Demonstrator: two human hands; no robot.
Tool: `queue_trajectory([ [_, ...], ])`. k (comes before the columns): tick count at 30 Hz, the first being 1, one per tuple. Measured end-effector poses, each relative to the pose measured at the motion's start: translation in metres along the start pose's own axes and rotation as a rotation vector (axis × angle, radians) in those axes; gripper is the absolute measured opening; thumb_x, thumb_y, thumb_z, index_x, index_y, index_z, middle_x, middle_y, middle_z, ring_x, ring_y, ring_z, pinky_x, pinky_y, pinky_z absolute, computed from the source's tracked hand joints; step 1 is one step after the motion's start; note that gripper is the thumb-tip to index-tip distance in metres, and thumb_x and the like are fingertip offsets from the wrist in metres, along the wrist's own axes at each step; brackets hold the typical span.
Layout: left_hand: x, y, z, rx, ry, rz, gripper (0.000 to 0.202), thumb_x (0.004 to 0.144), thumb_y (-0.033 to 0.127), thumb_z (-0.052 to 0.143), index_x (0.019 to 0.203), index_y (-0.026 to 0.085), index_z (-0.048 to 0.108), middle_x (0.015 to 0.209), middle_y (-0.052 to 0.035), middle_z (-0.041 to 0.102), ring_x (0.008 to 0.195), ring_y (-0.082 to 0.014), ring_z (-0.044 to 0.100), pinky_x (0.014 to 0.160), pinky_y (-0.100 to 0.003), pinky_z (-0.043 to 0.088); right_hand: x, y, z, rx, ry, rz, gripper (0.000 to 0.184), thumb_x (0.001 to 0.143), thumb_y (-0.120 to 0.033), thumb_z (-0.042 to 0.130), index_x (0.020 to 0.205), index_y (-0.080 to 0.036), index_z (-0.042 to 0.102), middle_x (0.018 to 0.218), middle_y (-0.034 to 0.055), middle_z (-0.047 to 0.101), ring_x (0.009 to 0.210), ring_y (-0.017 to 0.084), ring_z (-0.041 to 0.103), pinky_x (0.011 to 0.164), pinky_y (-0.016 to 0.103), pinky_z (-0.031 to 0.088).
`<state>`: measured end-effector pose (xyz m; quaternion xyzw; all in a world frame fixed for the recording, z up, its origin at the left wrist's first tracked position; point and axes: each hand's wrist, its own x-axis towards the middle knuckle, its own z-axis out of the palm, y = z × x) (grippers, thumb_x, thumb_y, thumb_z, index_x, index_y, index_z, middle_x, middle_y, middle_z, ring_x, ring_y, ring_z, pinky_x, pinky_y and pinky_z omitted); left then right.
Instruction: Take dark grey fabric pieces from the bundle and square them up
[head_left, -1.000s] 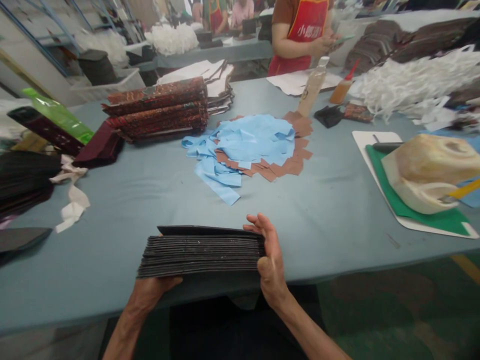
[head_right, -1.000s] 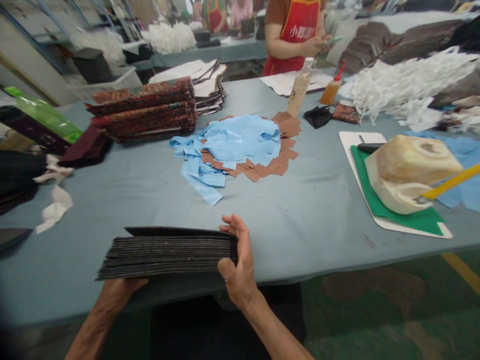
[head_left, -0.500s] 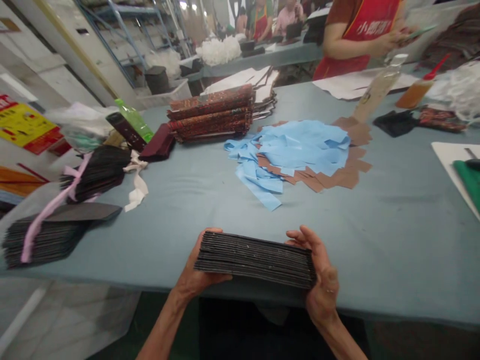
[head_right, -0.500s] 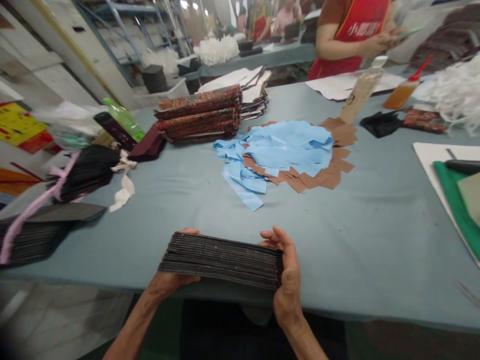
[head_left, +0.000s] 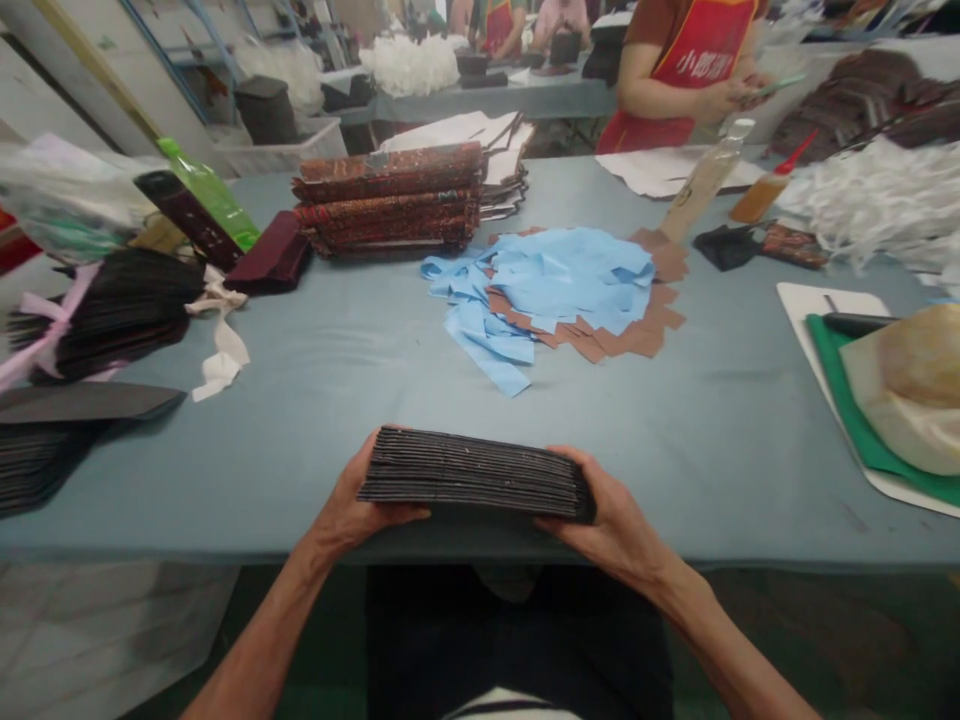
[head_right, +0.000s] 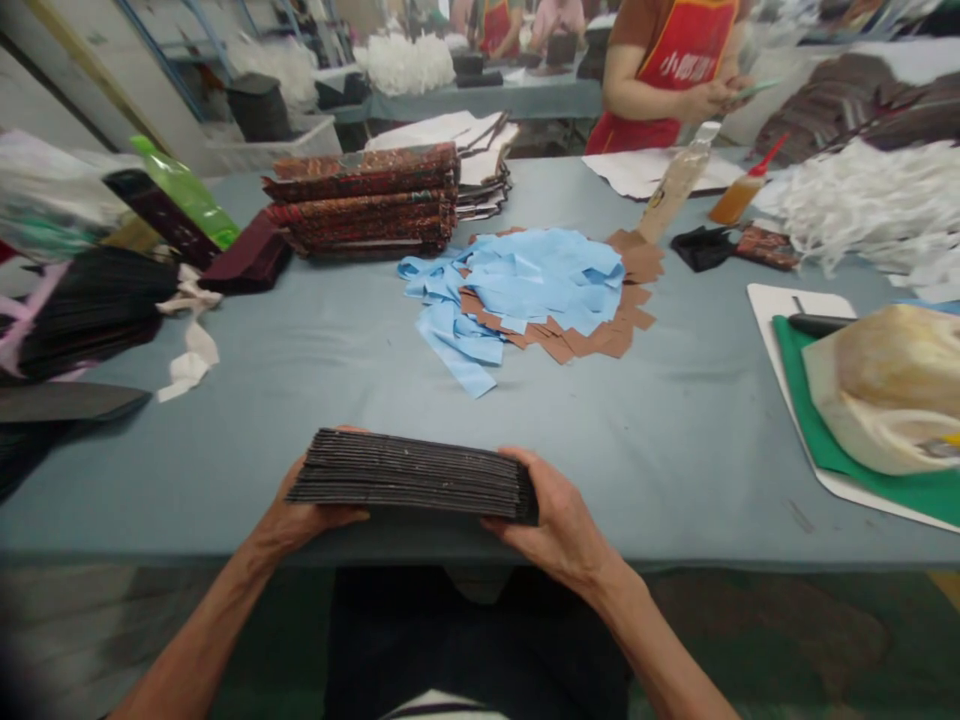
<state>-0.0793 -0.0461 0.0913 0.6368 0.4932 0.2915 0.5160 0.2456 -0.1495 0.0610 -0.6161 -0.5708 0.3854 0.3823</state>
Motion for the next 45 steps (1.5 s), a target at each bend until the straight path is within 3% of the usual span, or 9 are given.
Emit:
queue_trajectory([
  [5,0.011,0.016,0.004,-0.042,0.061,-0.098,0.071,0.053,0.046,0.096,0.113,0.02,0.068,0.115,-0.0077,0.079,0.113,-0.0354,0.072,0.103,-0.046,0.059,0.013,-0.021,-0.006,0.05,-0.015,0.089,0.054,0.073,-0.041,0.08,0.122,-0.022,0.064,0.108,0.0062,0.075,0.102,0.028,0.07,0.096,0.042,0.055],
  [10,0.024,0.039,0.0,-0.124,-0.043,-0.317,0.07,0.071,0.07,0.084,0.114,0.016,0.07,0.11,-0.013,0.082,0.097,-0.0336,0.078,0.082,-0.043,0.065,0.027,-0.043,-0.014,0.192,-0.17,0.262,0.054,0.079,-0.06,0.074,0.114,-0.019,0.066,0.102,0.0072,0.078,0.092,0.027,0.074,0.077,0.037,0.059],
  [18,0.029,0.037,-0.018,-0.093,-0.194,-0.498,0.078,0.07,0.077,0.082,0.12,0.018,0.073,0.114,-0.0129,0.083,0.099,-0.03,0.079,0.079,-0.034,0.063,0.027,-0.045,0.002,0.279,-0.281,0.397,0.061,0.082,-0.067,0.072,0.118,-0.017,0.068,0.114,0.011,0.08,0.104,0.031,0.075,0.091,0.041,0.057],
  [21,0.042,0.04,-0.042,-0.015,-0.263,-0.51,0.08,0.066,0.079,0.084,0.119,0.019,0.074,0.115,-0.0107,0.083,0.1,-0.0295,0.079,0.081,-0.034,0.063,0.02,-0.054,0.028,0.366,-0.29,0.467,0.062,0.081,-0.065,0.074,0.121,-0.018,0.066,0.111,0.0088,0.081,0.1,0.028,0.076,0.086,0.038,0.057],
  [24,0.068,0.053,-0.078,0.108,-0.376,-0.527,0.069,0.066,0.07,0.09,0.111,0.02,0.077,0.11,-0.0093,0.083,0.096,-0.0282,0.079,0.083,-0.036,0.063,0.013,-0.071,0.072,0.51,-0.244,0.57,0.064,0.074,-0.06,0.081,0.122,-0.019,0.066,0.105,0.0076,0.081,0.099,0.027,0.075,0.079,0.034,0.056],
  [28,0.115,0.076,-0.12,0.329,-0.552,-0.56,0.035,0.089,0.041,0.085,0.112,0.016,0.076,0.11,-0.0072,0.081,0.093,-0.0217,0.077,0.087,-0.041,0.064,0.01,-0.105,0.146,0.747,-0.253,0.692,0.07,0.068,-0.061,0.085,0.12,-0.019,0.062,0.108,0.0108,0.081,0.098,0.028,0.077,0.072,0.034,0.057],
  [32,0.166,0.089,-0.134,0.543,-0.702,-0.606,0.025,0.099,0.034,0.077,0.115,0.015,0.073,0.109,-0.0063,0.077,0.093,-0.0203,0.075,0.086,-0.04,0.065,0.021,-0.135,0.202,0.844,-0.27,0.731,0.063,0.075,-0.062,0.081,0.117,-0.019,0.062,0.118,0.0134,0.08,0.1,0.027,0.078,0.071,0.032,0.057],
  [38,0.219,0.085,-0.139,0.724,-0.832,-0.553,0.034,0.101,0.038,0.074,0.126,0.016,0.069,0.119,-0.0082,0.074,0.101,-0.0225,0.074,0.089,-0.043,0.064,0.052,-0.156,0.234,0.901,-0.148,0.829,0.041,0.091,-0.043,0.073,0.12,-0.018,0.059,0.122,0.0122,0.078,0.09,0.017,0.076,0.063,0.023,0.054],
  [45,0.236,0.07,-0.142,0.857,-0.881,-0.536,0.034,0.1,0.042,0.074,0.122,0.016,0.072,0.122,-0.009,0.075,0.109,-0.0249,0.074,0.1,-0.048,0.061,0.068,-0.165,0.248,0.935,-0.147,0.893,0.035,0.1,-0.038,0.066,0.124,-0.015,0.057,0.122,0.013,0.077,0.079,0.011,0.073,0.055,0.016,0.05],
])
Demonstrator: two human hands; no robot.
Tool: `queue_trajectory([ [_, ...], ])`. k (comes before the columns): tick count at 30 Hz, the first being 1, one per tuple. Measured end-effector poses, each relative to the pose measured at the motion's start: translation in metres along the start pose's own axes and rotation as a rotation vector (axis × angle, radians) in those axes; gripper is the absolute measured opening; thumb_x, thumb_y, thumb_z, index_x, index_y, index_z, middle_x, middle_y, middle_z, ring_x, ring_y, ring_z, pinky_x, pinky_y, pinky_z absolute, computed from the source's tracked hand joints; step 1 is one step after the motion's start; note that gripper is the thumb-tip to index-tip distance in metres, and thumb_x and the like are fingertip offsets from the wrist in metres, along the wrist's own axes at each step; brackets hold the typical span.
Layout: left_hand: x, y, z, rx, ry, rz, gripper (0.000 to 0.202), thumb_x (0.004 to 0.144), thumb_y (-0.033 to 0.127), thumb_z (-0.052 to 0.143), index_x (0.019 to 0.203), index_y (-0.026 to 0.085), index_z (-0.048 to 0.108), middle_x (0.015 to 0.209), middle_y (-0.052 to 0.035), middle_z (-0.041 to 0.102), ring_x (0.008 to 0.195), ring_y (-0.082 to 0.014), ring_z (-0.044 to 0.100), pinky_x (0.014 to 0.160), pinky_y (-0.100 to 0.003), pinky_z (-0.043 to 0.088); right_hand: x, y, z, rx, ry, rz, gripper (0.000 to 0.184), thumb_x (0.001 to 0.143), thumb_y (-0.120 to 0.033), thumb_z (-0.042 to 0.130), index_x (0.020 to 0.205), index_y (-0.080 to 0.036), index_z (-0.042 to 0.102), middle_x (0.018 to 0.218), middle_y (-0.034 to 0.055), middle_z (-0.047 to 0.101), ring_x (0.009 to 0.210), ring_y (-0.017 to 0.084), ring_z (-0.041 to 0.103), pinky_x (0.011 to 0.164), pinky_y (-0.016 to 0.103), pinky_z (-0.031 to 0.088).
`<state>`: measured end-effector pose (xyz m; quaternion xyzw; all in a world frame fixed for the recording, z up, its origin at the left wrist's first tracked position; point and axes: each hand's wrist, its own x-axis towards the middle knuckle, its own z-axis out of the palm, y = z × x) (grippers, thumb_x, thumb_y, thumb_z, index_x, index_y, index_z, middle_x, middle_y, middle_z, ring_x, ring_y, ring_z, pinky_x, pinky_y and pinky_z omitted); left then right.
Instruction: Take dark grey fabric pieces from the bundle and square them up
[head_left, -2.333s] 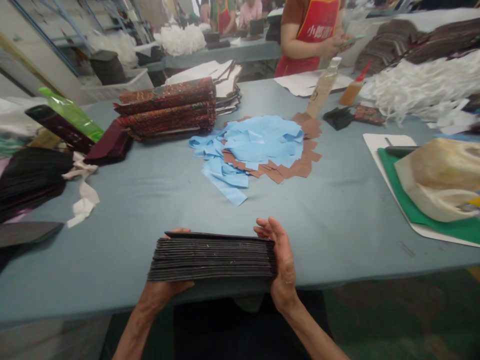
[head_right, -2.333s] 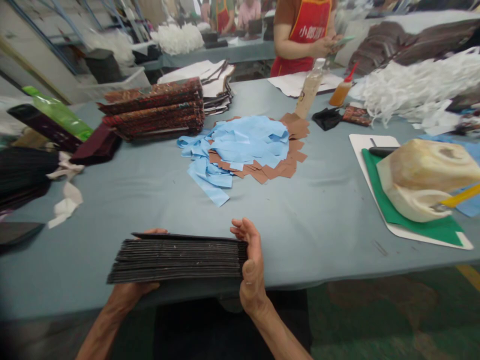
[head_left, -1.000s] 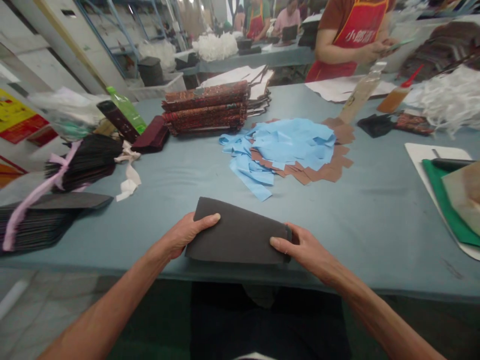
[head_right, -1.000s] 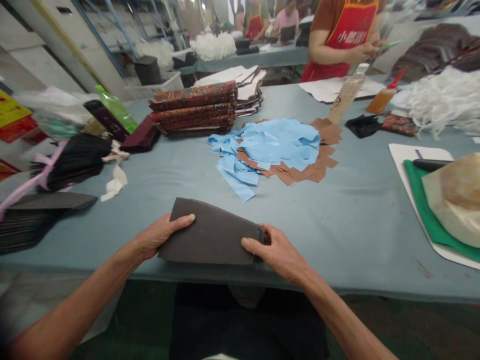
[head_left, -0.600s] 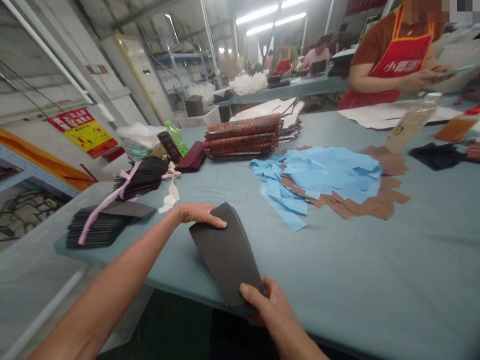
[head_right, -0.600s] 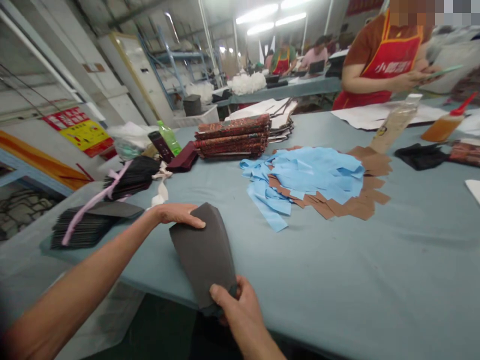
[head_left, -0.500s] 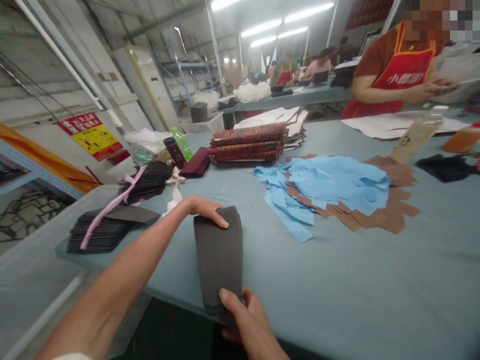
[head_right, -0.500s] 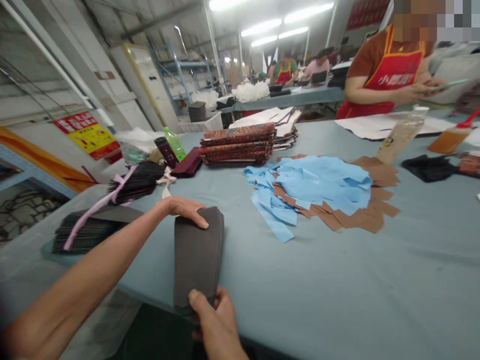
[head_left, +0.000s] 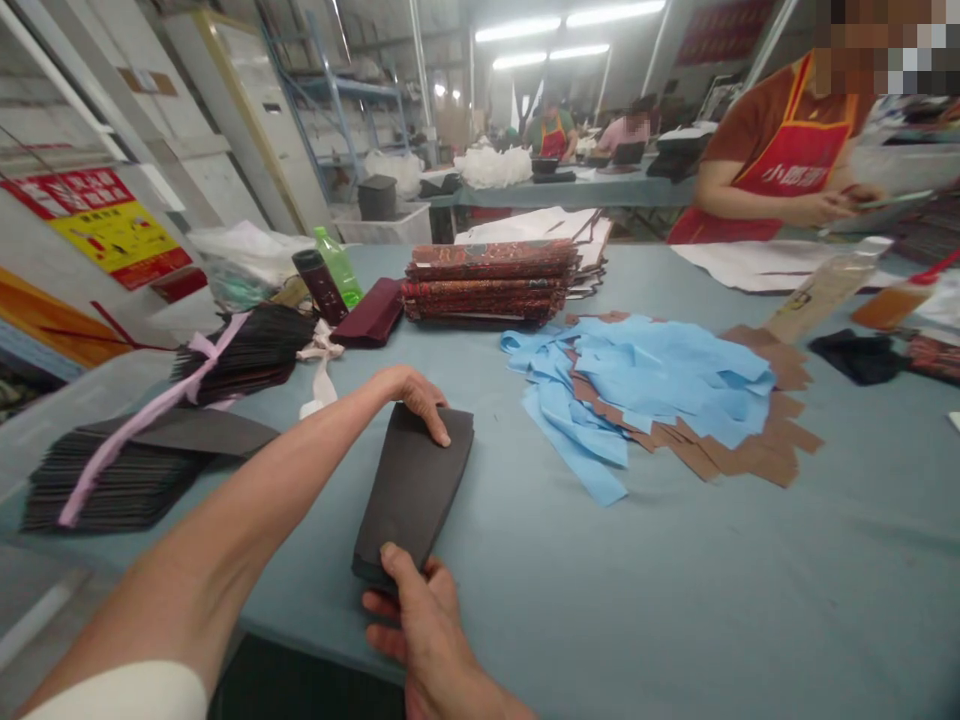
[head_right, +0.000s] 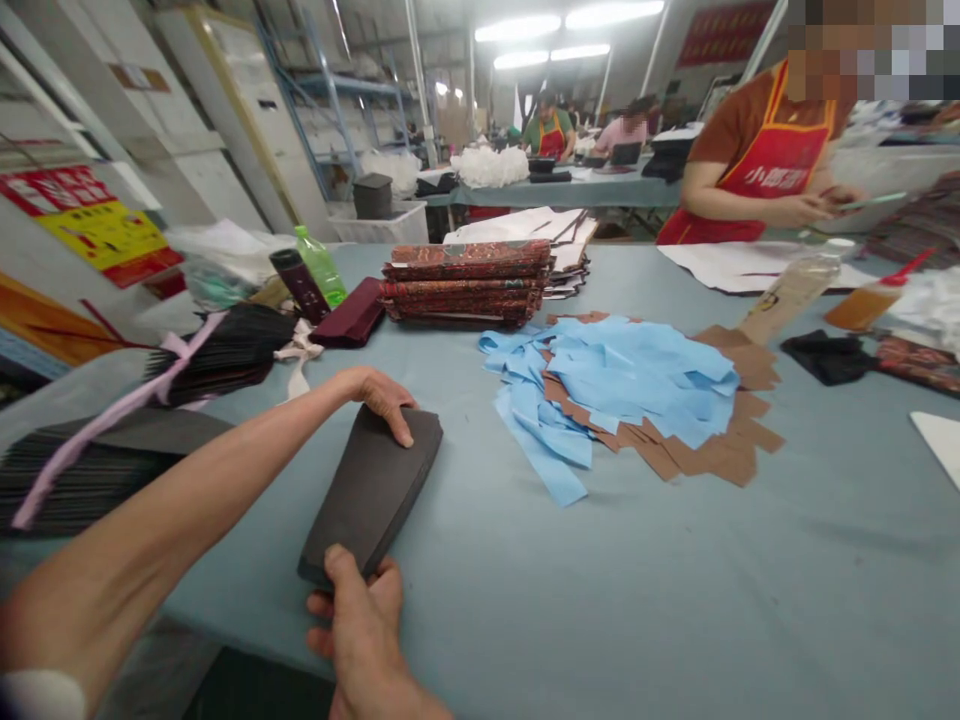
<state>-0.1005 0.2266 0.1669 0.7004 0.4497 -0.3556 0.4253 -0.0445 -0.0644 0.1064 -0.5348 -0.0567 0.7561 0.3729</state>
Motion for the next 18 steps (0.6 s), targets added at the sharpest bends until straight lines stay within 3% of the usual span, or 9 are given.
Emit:
queue_trajectory([
  [6,-0.003,0.0,0.005,0.092,0.128,0.031,0.044,0.092,0.044,0.082,0.126,0.017,0.072,0.128,-0.01,0.075,0.118,-0.0284,0.071,0.109,-0.054,0.054,-0.002,-0.001,0.007,0.049,0.033,0.006,0.032,0.098,-0.03,0.069,0.123,-0.015,0.057,0.115,0.0097,0.077,0.071,0.008,0.07,0.049,0.014,0.047],
  [10,-0.006,-0.006,0.013,0.099,0.277,0.049,0.074,0.066,0.058,0.093,0.127,0.019,0.074,0.128,-0.0137,0.077,0.121,-0.0368,0.07,0.106,-0.051,0.055,-0.005,-0.007,0.002,0.014,0.007,0.014,0.038,0.091,-0.025,0.074,0.123,-0.015,0.058,0.113,0.0082,0.076,0.065,0.007,0.067,0.045,0.014,0.043],
  [13,-0.009,-0.01,0.02,0.06,0.382,0.071,0.09,0.051,0.067,0.091,0.127,0.022,0.076,0.131,-0.0149,0.077,0.125,-0.042,0.068,0.102,-0.044,0.056,-0.013,-0.009,-0.018,-0.143,-0.093,0.016,0.041,0.09,-0.034,0.075,0.123,-0.017,0.058,0.116,0.0077,0.075,0.063,0.006,0.067,0.048,0.016,0.045],
  [15,-0.012,-0.012,0.025,0.026,0.433,0.079,0.093,0.046,0.068,0.09,0.127,0.022,0.077,0.132,-0.0153,0.078,0.126,-0.0426,0.068,0.1,-0.042,0.057,-0.022,-0.013,-0.041,-0.249,-0.152,0.029,0.041,0.089,-0.036,0.076,0.12,-0.016,0.059,0.107,0.0058,0.076,0.059,0.008,0.066,0.05,0.019,0.045],
  [18,-0.018,-0.01,0.032,-0.017,0.513,0.075,0.092,0.043,0.064,0.091,0.124,0.022,0.078,0.132,-0.016,0.078,0.125,-0.0429,0.069,0.103,-0.044,0.056,-0.036,-0.032,-0.084,-0.443,-0.174,-0.105,0.038,0.085,-0.03,0.08,0.118,-0.017,0.066,0.089,0.0026,0.077,0.069,0.015,0.071,0.062,0.024,0.048],
])
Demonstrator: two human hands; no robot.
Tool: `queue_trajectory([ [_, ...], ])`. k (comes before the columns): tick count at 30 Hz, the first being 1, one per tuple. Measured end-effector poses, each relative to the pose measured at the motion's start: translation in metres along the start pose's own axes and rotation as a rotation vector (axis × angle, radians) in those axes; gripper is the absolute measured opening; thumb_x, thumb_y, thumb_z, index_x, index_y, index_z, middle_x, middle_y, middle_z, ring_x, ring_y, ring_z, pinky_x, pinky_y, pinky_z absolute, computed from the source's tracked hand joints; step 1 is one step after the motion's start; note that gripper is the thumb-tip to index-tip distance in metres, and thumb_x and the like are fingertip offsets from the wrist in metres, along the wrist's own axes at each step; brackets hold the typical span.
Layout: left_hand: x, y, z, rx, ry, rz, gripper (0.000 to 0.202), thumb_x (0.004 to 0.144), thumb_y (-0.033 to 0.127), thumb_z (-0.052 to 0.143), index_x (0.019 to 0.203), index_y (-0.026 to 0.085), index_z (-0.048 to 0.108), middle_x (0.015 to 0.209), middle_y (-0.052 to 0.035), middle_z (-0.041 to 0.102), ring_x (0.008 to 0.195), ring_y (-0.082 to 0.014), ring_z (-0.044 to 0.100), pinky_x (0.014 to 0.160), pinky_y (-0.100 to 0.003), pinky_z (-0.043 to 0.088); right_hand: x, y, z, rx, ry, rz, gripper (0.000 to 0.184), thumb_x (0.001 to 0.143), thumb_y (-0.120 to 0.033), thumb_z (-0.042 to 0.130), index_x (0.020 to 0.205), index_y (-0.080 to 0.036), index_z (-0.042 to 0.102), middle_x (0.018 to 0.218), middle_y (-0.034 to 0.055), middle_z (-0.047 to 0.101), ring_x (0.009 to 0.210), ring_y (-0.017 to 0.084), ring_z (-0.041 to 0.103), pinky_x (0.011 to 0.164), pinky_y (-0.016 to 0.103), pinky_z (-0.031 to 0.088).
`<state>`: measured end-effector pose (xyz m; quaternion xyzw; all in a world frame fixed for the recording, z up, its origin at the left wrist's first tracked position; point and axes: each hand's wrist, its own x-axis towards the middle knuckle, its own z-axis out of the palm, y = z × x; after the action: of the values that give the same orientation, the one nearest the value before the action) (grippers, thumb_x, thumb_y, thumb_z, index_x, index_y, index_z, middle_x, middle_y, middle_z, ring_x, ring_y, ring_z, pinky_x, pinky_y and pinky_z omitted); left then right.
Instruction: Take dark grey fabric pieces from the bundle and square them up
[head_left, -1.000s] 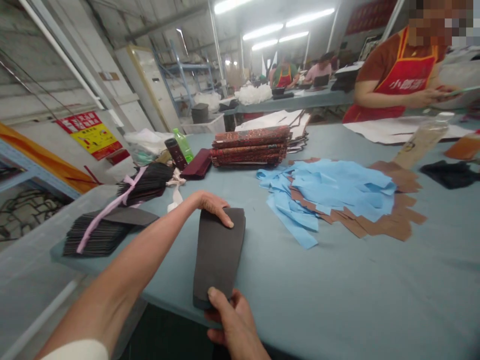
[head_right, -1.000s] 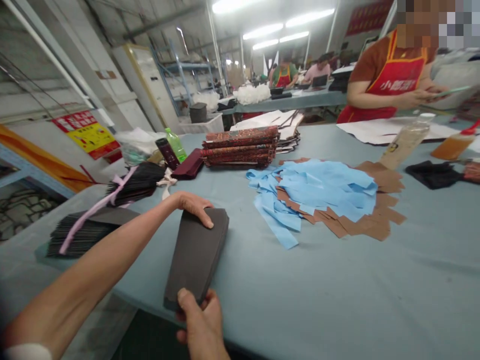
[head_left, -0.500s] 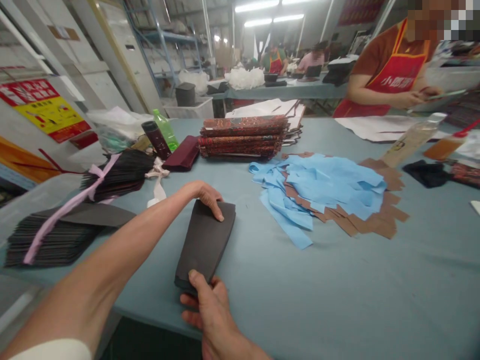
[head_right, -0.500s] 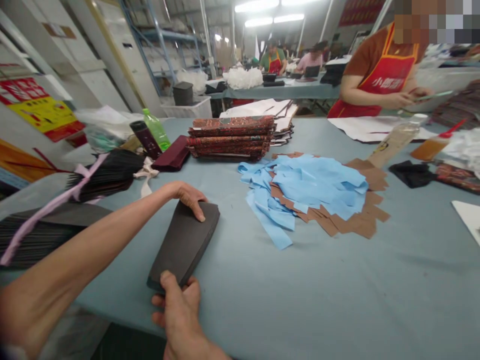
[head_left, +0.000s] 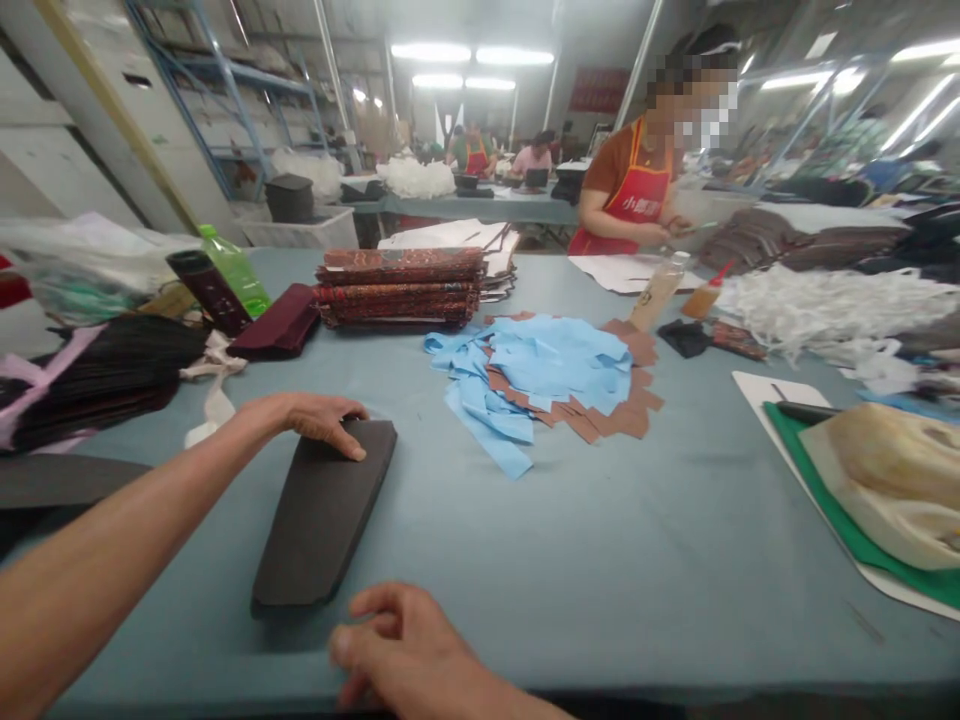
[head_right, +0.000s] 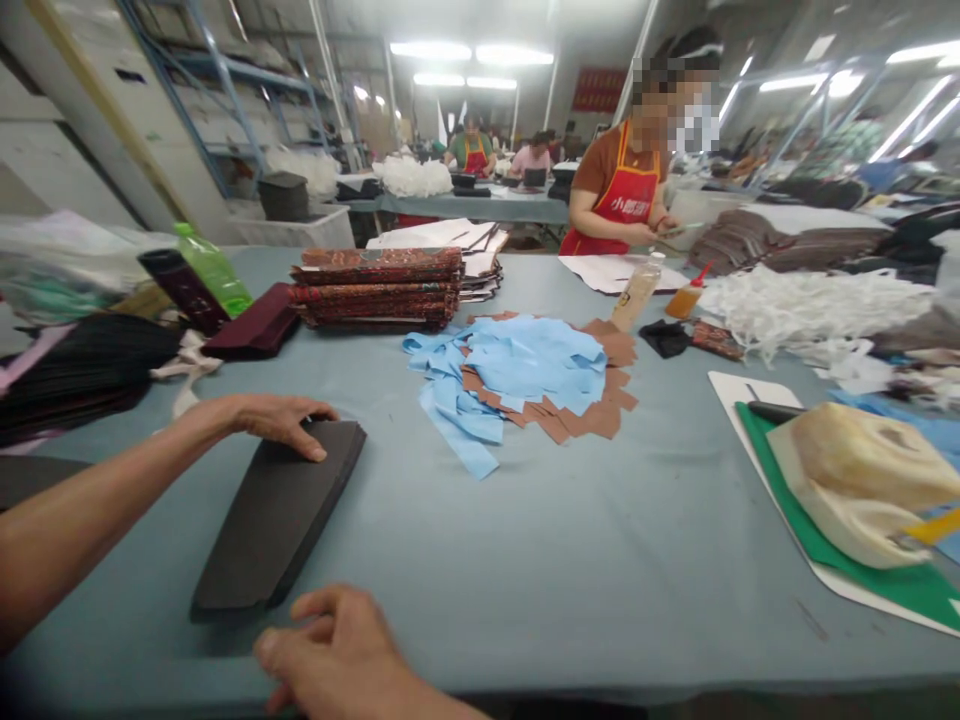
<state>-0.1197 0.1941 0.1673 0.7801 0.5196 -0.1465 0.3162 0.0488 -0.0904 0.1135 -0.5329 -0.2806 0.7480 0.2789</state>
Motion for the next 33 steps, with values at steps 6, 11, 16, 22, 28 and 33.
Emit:
queue_trajectory([
  [6,-0.025,0.008,0.0,-0.041,0.201,-0.026,0.102,0.038,0.062,0.091,0.129,0.019,0.075,0.147,-0.0225,0.068,0.137,-0.0482,0.062,0.115,-0.053,0.049,0.004,-0.036,-0.108,-1.027,0.38,-0.677,0.036,0.096,-0.031,0.073,0.129,-0.02,0.071,0.127,0.014,0.077,0.118,0.031,0.071,0.105,0.044,0.052],
  [11,-0.079,0.01,0.019,-0.115,0.42,-0.051,0.096,0.056,0.071,0.08,0.137,0.021,0.069,0.154,-0.0164,0.064,0.142,-0.0436,0.059,0.123,-0.051,0.041,0.046,-0.057,-0.159,-1.21,0.496,-0.782,0.028,0.1,-0.027,0.065,0.125,-0.015,0.071,0.128,0.0185,0.074,0.12,0.033,0.066,0.105,0.047,0.049],
  [16,-0.138,0.008,0.088,-0.224,0.686,-0.151,0.08,0.075,0.075,0.069,0.136,0.024,0.067,0.149,-0.0114,0.067,0.143,-0.0383,0.058,0.126,-0.05,0.039,0.073,-0.043,-0.174,-1.27,0.542,-0.909,0.029,0.101,-0.029,0.061,0.125,-0.013,0.07,0.134,0.0201,0.072,0.118,0.035,0.065,0.103,0.049,0.05],
  [22,-0.161,-0.011,0.182,-0.549,0.905,-0.341,0.087,0.082,0.079,0.059,0.143,0.017,0.054,0.15,-0.0231,0.063,0.139,-0.0388,0.063,0.117,-0.054,0.052,0.072,-0.012,-0.167,-1.336,0.573,-1.062,0.029,0.103,-0.026,0.057,0.125,-0.015,0.072,0.145,0.0197,0.068,0.127,0.035,0.063,0.111,0.049,0.047],
  [28,-0.162,-0.013,0.232,-0.77,0.965,-0.296,0.092,0.085,0.079,0.061,0.153,0.019,0.044,0.164,-0.0222,0.051,0.153,-0.0346,0.051,0.124,-0.048,0.047,0.068,-0.007,-0.168,-1.386,0.568,-1.178,0.024,0.105,-0.026,0.055,0.113,-0.015,0.075,0.132,0.0174,0.075,0.115,0.032,0.069,0.103,0.045,0.05],
  [33,-0.154,-0.013,0.251,-0.845,0.961,-0.22,0.096,0.085,0.073,0.07,0.157,0.016,0.042,0.166,-0.0228,0.048,0.158,-0.0357,0.042,0.131,-0.049,0.038,0.069,-0.008,-0.171,-1.434,0.583,-1.207,0.024,0.106,-0.03,0.054,0.105,-0.018,0.075,0.119,0.0127,0.079,0.105,0.029,0.071,0.096,0.041,0.053],
])
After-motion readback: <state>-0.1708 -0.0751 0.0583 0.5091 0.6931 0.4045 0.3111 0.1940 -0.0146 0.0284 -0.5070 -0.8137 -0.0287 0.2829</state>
